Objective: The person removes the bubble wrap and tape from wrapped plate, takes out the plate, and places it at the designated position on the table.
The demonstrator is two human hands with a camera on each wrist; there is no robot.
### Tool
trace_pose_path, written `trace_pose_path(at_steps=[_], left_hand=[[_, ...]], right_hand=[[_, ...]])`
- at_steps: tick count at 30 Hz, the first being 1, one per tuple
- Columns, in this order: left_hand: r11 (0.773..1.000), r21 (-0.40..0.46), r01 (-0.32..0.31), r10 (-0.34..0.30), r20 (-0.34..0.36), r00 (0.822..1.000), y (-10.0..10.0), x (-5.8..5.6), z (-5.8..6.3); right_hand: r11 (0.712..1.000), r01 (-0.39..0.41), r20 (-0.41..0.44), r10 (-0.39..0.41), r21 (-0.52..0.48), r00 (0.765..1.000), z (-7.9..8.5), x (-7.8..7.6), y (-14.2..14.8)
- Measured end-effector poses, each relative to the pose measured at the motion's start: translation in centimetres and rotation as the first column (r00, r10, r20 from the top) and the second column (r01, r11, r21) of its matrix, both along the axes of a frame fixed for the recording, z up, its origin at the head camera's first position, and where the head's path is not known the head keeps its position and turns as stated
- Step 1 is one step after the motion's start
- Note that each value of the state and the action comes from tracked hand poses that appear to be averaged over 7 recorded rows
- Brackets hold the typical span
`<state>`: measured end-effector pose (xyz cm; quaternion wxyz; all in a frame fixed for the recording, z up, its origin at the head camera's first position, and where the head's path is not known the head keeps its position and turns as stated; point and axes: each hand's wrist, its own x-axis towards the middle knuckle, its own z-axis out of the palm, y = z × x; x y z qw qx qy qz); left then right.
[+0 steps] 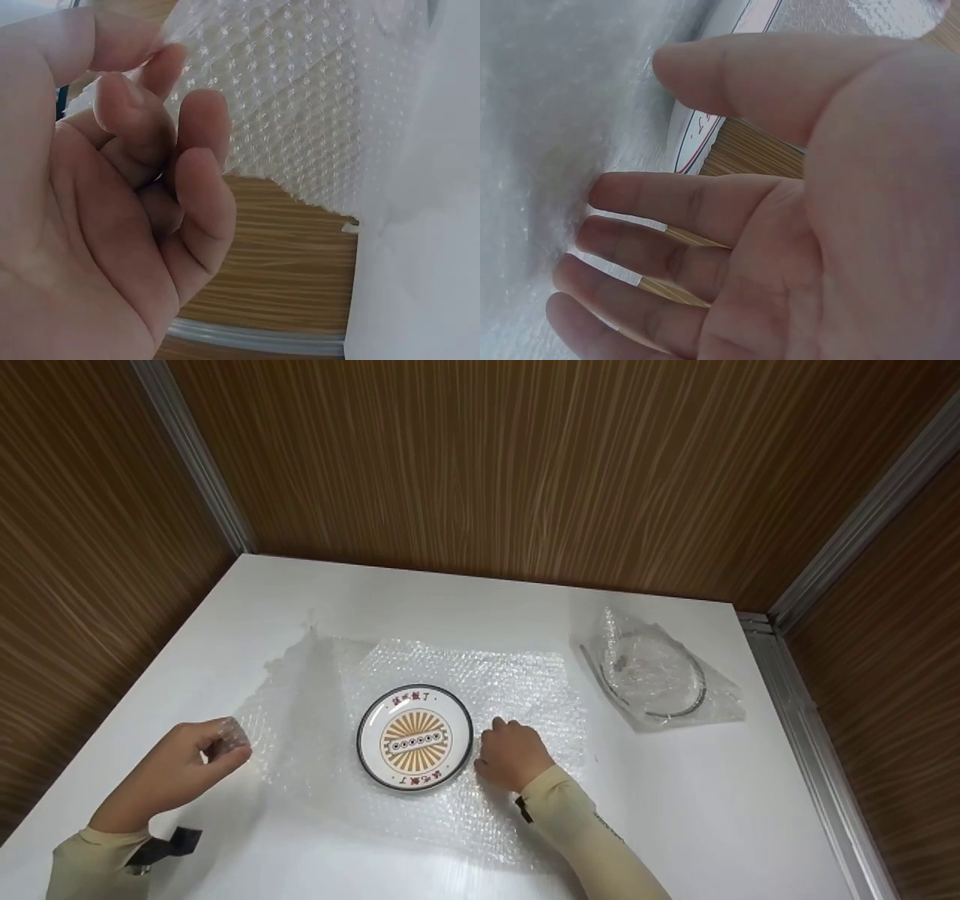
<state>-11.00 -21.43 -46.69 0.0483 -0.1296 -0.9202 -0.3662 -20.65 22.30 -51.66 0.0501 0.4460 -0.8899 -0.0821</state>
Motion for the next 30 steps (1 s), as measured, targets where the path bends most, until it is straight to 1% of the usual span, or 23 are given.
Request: trace_pose_path(at_steps=[2, 4, 7, 9, 11, 14, 19, 20, 22, 24, 26, 27, 29, 30], left_hand=[[0.999, -0.014, -0.036, 0.036, 0.025, 0.999, -0.4, 0.5, -0.1], [0.996, -0.041, -0.077, 0.078, 0.035, 0.996, -0.7, 0.9, -0.2], [0.989, -0.072, -0.128, 0.132, 0.052, 0.99, -0.8, 1.3, -0.3], [0.985, -0.076, -0.152, 0.158, 0.073, 0.985, -0.8, 1.4, -0.4], [0.982, -0.059, -0.182, 0.187, 0.095, 0.978, -0.8, 1.4, -0.4], [0.975, -0.022, -0.222, 0.223, 0.11, 0.969, -0.8, 1.3, -0.3], [0.967, 0.022, -0.254, 0.248, 0.151, 0.957, -1.0, 1.2, -0.2], [0.966, 0.016, -0.26, 0.254, 0.161, 0.954, -1.1, 1.3, -0.2], [0.963, -0.015, -0.27, 0.269, 0.18, 0.946, -1.3, 1.4, -0.3], [0.959, -0.061, -0.277, 0.283, 0.201, 0.938, -1.4, 1.5, -0.3], [0.956, -0.103, -0.274, 0.291, 0.219, 0.931, -1.6, 1.5, -0.4], [0.954, -0.119, -0.274, 0.295, 0.229, 0.928, -1.7, 1.5, -0.5], [0.951, -0.134, -0.277, 0.302, 0.243, 0.922, -1.8, 1.5, -0.8], [0.95, -0.138, -0.281, 0.308, 0.248, 0.918, -1.9, 1.4, -1.0]], right_hand=[[1.0, 0.01, 0.023, -0.01, -0.011, 1.0, -0.1, 0.1, 0.0], [0.998, 0.042, 0.068, -0.039, -0.056, 0.997, -0.2, 0.2, 0.0], [0.991, 0.082, 0.113, -0.07, -0.107, 0.991, -0.2, 0.4, 0.1], [0.988, 0.095, 0.122, -0.08, -0.123, 0.989, -0.3, 0.5, 0.1], [0.985, 0.106, 0.126, -0.088, -0.14, 0.988, -0.3, 0.6, 0.1], [0.981, 0.103, 0.116, -0.085, -0.162, 0.99, -0.5, 0.6, 0.1], [0.98, 0.094, 0.098, -0.078, -0.173, 0.992, -0.6, 0.4, 0.1], [0.982, 0.089, 0.093, -0.075, -0.167, 0.993, -0.5, 0.4, 0.1], [0.994, 0.026, 0.025, -0.023, -0.103, 0.999, -0.4, 0.3, 0.1], [0.997, -0.018, -0.017, 0.017, -0.069, 1.0, -0.4, 0.2, 0.2], [0.998, -0.042, -0.045, 0.04, -0.045, 0.998, -0.3, 0.1, 0.2], [0.998, -0.048, -0.054, 0.046, -0.039, 0.997, -0.2, 0.0, 0.2], [0.996, -0.005, -0.015, 0.003, -0.084, 1.0, -0.1, 0.0, 0.1], [0.996, 0.008, -0.007, -0.009, -0.089, 1.0, 0.0, 0.1, 0.1]])
